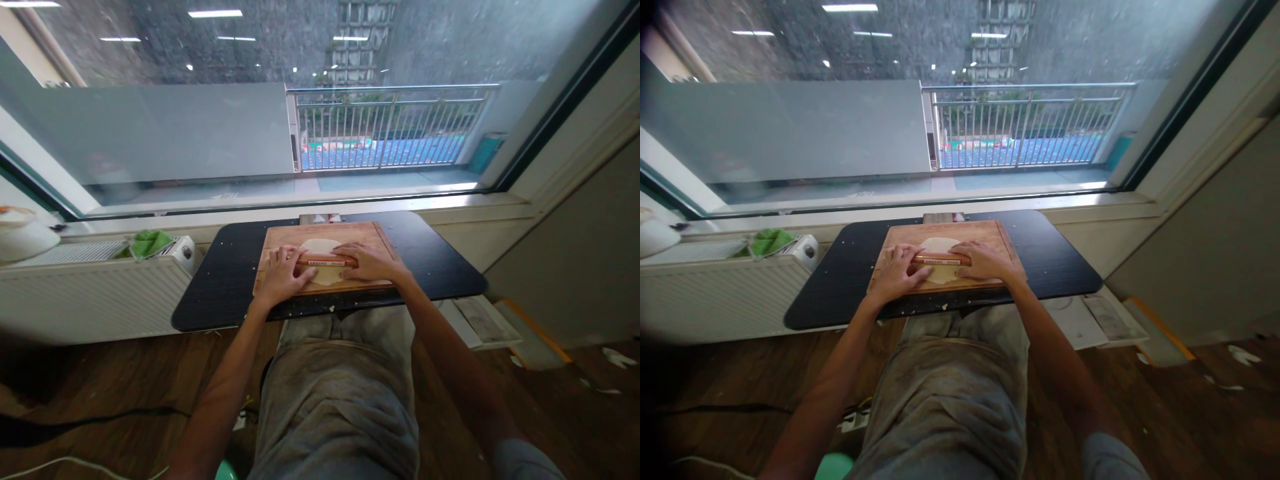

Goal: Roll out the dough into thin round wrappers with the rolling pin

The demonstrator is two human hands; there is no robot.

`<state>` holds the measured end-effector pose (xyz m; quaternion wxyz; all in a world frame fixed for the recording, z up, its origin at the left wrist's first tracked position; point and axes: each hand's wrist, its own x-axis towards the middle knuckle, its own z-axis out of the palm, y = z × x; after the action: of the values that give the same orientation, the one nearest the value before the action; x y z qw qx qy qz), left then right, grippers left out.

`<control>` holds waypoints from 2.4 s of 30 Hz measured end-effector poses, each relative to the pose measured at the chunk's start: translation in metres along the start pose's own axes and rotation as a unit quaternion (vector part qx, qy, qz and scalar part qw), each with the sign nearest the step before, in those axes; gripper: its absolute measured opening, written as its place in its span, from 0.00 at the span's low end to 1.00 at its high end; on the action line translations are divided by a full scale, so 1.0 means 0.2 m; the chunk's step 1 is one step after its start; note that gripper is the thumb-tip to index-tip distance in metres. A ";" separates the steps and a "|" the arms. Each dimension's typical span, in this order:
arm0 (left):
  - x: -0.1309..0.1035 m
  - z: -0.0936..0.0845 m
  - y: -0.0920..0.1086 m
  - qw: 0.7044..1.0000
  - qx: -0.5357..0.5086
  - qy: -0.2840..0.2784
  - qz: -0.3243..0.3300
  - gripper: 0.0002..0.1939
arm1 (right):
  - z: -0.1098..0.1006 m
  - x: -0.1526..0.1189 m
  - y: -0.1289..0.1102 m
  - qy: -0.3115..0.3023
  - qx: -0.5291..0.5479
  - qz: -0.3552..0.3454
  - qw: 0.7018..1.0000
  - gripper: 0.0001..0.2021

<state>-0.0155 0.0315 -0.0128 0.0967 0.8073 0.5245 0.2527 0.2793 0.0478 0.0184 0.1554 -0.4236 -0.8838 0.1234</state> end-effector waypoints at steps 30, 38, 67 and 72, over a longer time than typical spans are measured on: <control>0.02 0.08 0.19 0.997 0.061 0.002 -0.052 0.51 | 0.00 0.03 -0.09 -0.034 -0.028 0.042 0.998 0.34; 0.00 0.09 0.20 0.996 0.080 0.007 -0.045 0.49 | 0.00 0.01 -0.08 -0.041 -0.050 0.007 0.998 0.36; 0.03 0.06 0.19 0.994 0.085 -0.048 -0.047 0.52 | -0.02 0.04 -0.04 -0.054 -0.039 0.001 0.998 0.35; 0.04 0.06 0.20 0.993 0.085 -0.056 -0.053 0.52 | -0.01 0.04 -0.06 -0.065 -0.056 0.015 0.996 0.37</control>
<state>0.0249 0.0228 -0.0051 0.0697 0.7962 0.5803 0.1562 0.2677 0.0470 0.0251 0.0718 -0.4358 -0.8912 0.1031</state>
